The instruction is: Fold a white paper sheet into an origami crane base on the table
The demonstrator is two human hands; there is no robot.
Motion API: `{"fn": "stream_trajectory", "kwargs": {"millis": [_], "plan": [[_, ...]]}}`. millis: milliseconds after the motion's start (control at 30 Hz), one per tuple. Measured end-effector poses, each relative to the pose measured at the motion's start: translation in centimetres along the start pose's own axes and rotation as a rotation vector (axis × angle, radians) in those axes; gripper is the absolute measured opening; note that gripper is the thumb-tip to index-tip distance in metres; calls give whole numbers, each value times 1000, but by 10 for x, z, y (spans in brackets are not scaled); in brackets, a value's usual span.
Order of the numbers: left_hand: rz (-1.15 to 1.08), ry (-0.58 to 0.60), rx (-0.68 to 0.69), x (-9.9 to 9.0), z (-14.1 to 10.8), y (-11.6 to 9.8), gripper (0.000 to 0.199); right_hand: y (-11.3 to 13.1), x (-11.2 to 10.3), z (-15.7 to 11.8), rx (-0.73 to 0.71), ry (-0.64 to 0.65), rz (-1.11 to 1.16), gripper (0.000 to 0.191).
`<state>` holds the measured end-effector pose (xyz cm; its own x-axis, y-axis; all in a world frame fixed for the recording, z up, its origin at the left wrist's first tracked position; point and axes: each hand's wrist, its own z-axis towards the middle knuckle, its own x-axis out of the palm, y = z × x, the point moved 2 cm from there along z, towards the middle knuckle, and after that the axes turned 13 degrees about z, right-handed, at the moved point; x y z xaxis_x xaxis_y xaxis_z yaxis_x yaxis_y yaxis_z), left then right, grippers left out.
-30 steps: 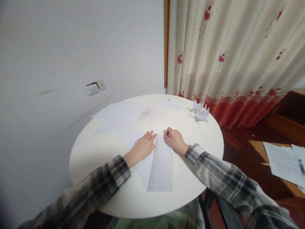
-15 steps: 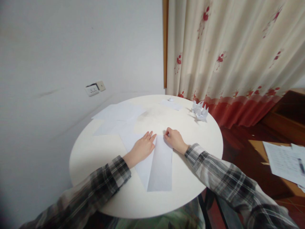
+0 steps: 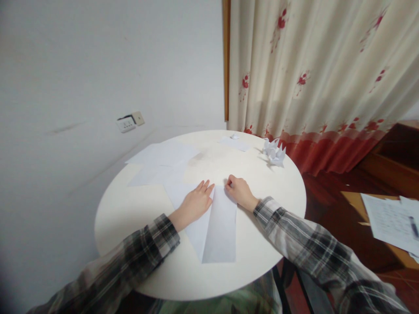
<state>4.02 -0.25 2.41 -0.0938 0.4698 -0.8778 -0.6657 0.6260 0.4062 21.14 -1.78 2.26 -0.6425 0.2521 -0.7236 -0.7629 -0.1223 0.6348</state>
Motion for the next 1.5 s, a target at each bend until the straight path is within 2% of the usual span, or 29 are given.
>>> {"fn": "stream_trajectory", "kwargs": {"millis": [600, 833, 1267, 1500], "plan": [[20, 9, -2, 1, -1, 1, 43, -6, 3, 2, -33, -50, 89, 6], [0, 18, 1, -2, -1, 1, 44, -10, 3, 4, 26, -117, 226, 3], [-22, -5, -3, 1, -1, 3, 42, -15, 2, 5, 30, -119, 306, 7], [-25, 2, -16, 2, -1, 3, 40, -12, 1, 2, 8, -133, 467, 9]]}}
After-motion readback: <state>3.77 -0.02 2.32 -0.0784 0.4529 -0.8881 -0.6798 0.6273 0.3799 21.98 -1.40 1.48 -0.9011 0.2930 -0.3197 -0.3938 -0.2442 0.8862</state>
